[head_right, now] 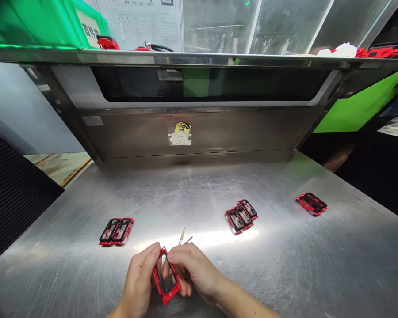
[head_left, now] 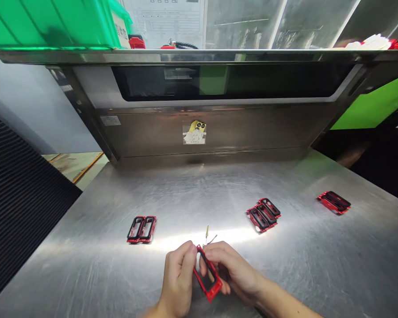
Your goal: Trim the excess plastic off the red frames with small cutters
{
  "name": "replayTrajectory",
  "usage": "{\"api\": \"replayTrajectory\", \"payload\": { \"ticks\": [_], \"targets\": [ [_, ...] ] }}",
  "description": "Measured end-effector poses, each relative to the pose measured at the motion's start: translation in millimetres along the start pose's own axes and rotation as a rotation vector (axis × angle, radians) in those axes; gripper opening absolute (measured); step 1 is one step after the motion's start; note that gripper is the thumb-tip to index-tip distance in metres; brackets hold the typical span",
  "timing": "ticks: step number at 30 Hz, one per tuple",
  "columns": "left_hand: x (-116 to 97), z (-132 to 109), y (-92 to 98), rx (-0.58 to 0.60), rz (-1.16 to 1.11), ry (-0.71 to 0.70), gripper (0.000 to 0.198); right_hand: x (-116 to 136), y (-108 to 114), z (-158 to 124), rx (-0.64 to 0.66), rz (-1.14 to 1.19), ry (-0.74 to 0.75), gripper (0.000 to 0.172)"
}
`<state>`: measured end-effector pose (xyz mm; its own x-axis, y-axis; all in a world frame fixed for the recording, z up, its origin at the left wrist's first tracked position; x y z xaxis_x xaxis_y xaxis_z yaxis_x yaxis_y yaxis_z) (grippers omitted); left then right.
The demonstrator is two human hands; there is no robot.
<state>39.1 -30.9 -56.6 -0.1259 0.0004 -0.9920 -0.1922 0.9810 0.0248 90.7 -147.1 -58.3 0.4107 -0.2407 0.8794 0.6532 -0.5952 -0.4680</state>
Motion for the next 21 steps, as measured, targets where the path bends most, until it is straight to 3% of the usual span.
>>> {"api": "replayTrajectory", "payload": {
  "ticks": [15, 21],
  "targets": [
    [-12.0, -4.3, -3.8, -0.034, -0.024, 0.116, 0.051, 1.7, -0.2, -1.1, -0.022, -0.051, 0.014, 0.044],
    [-2.3, -0.1, -6.2, 0.081, -0.092, 0.237, 0.052, 2.9, -2.0, -4.1, -0.171, -0.333, 0.230, 0.049]
  ]
}}
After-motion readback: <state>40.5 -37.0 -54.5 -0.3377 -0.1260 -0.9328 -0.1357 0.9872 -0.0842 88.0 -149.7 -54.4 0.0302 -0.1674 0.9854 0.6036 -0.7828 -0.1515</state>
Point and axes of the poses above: each hand's wrist, its own z-axis towards the middle knuckle, its own y-axis out of the back of the hand, x = y × z, the point moved 1 cm from there along z, towards the middle knuckle, and after that the axes turned 9 degrees about y, right-handed, at the moved point
